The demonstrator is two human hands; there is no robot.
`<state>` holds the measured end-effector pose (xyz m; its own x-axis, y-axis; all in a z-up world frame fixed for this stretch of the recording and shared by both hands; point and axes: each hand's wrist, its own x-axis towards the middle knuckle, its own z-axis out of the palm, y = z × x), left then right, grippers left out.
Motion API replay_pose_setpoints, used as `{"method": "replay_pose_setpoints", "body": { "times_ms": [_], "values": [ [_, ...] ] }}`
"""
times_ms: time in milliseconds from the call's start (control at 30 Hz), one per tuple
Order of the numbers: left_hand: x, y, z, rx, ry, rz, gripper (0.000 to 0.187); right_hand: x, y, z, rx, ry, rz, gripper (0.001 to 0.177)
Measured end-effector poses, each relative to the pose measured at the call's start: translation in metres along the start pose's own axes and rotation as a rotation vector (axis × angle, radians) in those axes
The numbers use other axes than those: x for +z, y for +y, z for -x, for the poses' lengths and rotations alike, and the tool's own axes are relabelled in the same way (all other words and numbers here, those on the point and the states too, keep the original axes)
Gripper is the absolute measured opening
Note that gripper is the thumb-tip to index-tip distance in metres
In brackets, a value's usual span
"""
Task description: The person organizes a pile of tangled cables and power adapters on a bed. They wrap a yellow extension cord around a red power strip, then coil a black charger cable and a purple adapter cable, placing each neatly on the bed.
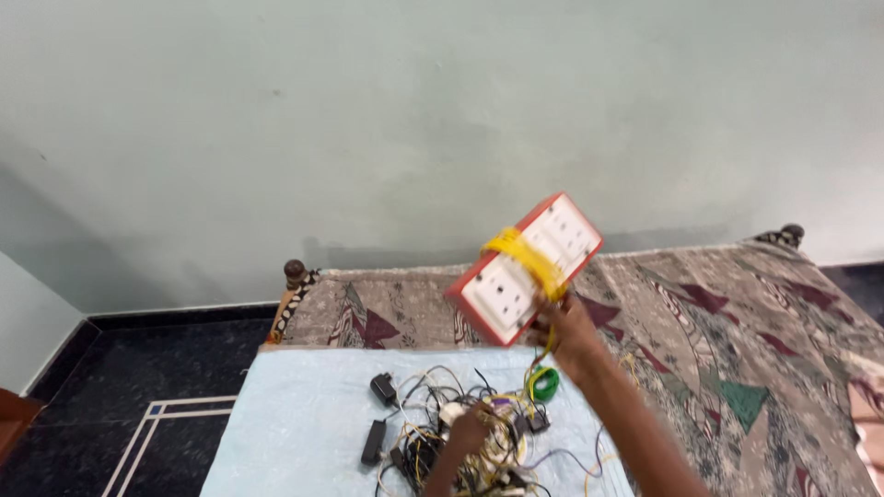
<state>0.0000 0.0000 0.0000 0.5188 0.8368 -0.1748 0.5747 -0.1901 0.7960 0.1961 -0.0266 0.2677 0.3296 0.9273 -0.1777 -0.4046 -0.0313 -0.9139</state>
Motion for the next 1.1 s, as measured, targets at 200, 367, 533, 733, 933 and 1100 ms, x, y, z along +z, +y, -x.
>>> {"method": "replay_pose_setpoints", "body": {
  "times_ms": [200, 367, 533, 733, 933, 1100],
  "values": [
    [-0.081, -0.053, -0.035, -0.226, 0.319, 0.717, 0.027, -0.045, -0.064, -0.015, -0.141, 0.087, -0.147, 0.048],
    [-0.125, -0.076, -0.066, -0.220, 0.597, 0.923, 0.039, -0.084, -0.094, -0.003, -0.148, 0.320, -0.176, 0.040],
    [-0.148, -0.078, -0.087, -0.382, 0.747, 1.113, 0.038, -0.116, -0.101, 0.009, -0.176, 0.430, -0.346, 0.042],
    [-0.147, -0.075, -0.088, -0.201, 0.815, 1.097, 0.044, -0.131, -0.097, 0.029, -0.129, 0.511, -0.235, 0.042],
    [-0.138, -0.074, -0.042, -0.255, 0.448, 0.147, 0.048, -0.101, -0.078, 0.039, -0.021, 0.628, -0.252, 0.044],
    [-0.129, -0.050, -0.003, -0.281, 0.587, -0.246, 0.031, -0.074, -0.066, 0.012, -0.030, 0.558, -0.243, 0.042]
  ]
}}
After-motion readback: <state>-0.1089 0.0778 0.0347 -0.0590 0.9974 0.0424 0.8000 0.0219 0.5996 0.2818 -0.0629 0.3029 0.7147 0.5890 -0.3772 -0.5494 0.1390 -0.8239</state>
